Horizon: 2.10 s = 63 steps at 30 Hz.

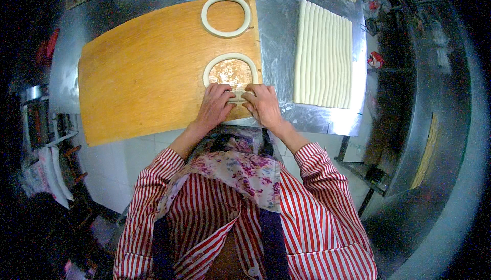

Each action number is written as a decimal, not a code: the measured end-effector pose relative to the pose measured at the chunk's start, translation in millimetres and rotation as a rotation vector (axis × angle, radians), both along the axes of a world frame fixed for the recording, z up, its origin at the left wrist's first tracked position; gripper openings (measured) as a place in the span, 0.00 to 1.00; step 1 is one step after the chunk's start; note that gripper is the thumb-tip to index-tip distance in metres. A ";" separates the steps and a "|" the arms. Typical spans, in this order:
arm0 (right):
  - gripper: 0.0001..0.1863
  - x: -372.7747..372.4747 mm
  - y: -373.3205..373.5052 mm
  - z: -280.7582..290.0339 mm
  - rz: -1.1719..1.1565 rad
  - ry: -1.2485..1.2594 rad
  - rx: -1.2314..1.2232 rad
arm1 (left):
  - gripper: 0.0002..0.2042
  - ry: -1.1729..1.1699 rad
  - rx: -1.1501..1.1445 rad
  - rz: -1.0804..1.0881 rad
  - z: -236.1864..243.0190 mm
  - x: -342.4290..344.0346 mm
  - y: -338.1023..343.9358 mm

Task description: The person shapes long strips of dough into circular rings on a wooden board. They repeatedly pick up a strip, form it into a circle, and press the ends together to seal the ring, arranging the finished rings in rows.

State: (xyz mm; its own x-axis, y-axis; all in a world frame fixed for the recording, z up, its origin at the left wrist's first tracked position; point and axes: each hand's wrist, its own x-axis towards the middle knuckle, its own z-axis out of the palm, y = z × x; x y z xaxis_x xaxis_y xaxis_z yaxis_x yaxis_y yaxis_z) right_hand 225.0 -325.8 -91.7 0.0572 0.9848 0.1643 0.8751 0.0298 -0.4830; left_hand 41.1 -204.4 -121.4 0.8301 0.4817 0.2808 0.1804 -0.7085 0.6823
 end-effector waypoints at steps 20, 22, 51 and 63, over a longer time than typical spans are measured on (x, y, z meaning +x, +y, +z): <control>0.08 -18.6 13.3 -19.1 -0.153 0.070 0.057 | 0.05 -0.045 -0.060 0.125 -17.6 14.8 -9.2; 0.09 -18.8 13.0 -17.8 -0.132 0.068 0.052 | 0.06 -0.037 -0.048 0.123 -19.4 14.0 -10.9; 0.23 -38.3 -27.3 -19.4 -0.112 -0.286 0.053 | 0.27 0.169 -0.370 -0.031 -2.0 25.8 6.4; 0.19 9.5 -26.7 -4.1 -0.457 0.140 0.045 | 0.20 0.038 -0.162 0.001 -23.1 18.4 -9.8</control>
State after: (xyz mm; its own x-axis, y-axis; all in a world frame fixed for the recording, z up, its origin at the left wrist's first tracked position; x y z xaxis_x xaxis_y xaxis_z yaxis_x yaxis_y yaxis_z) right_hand 234.5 -352.5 -95.8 0.5069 0.8458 0.1665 0.7303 -0.3188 -0.6041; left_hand 59.5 -214.1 -144.5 0.8380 0.5192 0.1678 0.2092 -0.5897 0.7801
